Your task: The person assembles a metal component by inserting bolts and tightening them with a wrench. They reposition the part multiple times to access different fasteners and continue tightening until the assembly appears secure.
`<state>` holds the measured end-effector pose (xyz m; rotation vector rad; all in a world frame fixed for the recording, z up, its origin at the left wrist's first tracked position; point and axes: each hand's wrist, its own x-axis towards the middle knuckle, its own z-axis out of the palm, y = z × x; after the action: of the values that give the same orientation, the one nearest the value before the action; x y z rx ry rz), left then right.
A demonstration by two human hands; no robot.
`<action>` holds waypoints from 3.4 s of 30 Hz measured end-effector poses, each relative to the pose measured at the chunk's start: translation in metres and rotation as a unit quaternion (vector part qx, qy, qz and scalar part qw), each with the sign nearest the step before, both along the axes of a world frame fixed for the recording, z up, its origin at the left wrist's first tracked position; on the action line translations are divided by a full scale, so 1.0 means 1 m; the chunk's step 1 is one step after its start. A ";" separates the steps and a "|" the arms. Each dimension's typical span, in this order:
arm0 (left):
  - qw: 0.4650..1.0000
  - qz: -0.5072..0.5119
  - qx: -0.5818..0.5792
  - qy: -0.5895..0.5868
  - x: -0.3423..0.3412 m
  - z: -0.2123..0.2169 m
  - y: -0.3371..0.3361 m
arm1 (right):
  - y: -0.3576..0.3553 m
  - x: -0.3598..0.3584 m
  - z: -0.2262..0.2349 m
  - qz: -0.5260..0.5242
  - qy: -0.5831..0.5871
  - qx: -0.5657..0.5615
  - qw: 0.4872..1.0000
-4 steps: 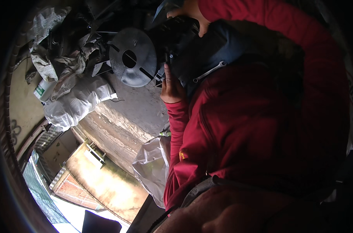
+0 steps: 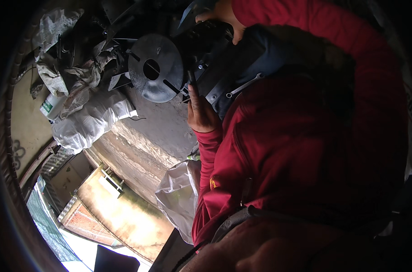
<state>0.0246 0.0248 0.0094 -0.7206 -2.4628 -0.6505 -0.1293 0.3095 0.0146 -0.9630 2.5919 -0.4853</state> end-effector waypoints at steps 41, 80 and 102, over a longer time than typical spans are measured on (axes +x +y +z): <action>0.992 0.037 -0.004 -0.119 -0.008 0.005 0.017 | 0.004 -0.004 -0.003 -0.008 0.012 -0.010 1.000; 0.986 -0.057 0.099 -0.124 0.012 0.005 -0.003 | -0.060 0.133 0.007 -0.306 -0.668 -0.576 0.358; 0.952 0.044 0.222 -0.207 0.009 0.006 -0.026 | -0.111 0.138 -0.020 -0.288 -0.646 -0.497 0.502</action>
<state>0.0338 -0.0013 0.0150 -0.3160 -2.5432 -1.3799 0.0084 0.1984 -0.0051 0.2968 0.8936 -1.9853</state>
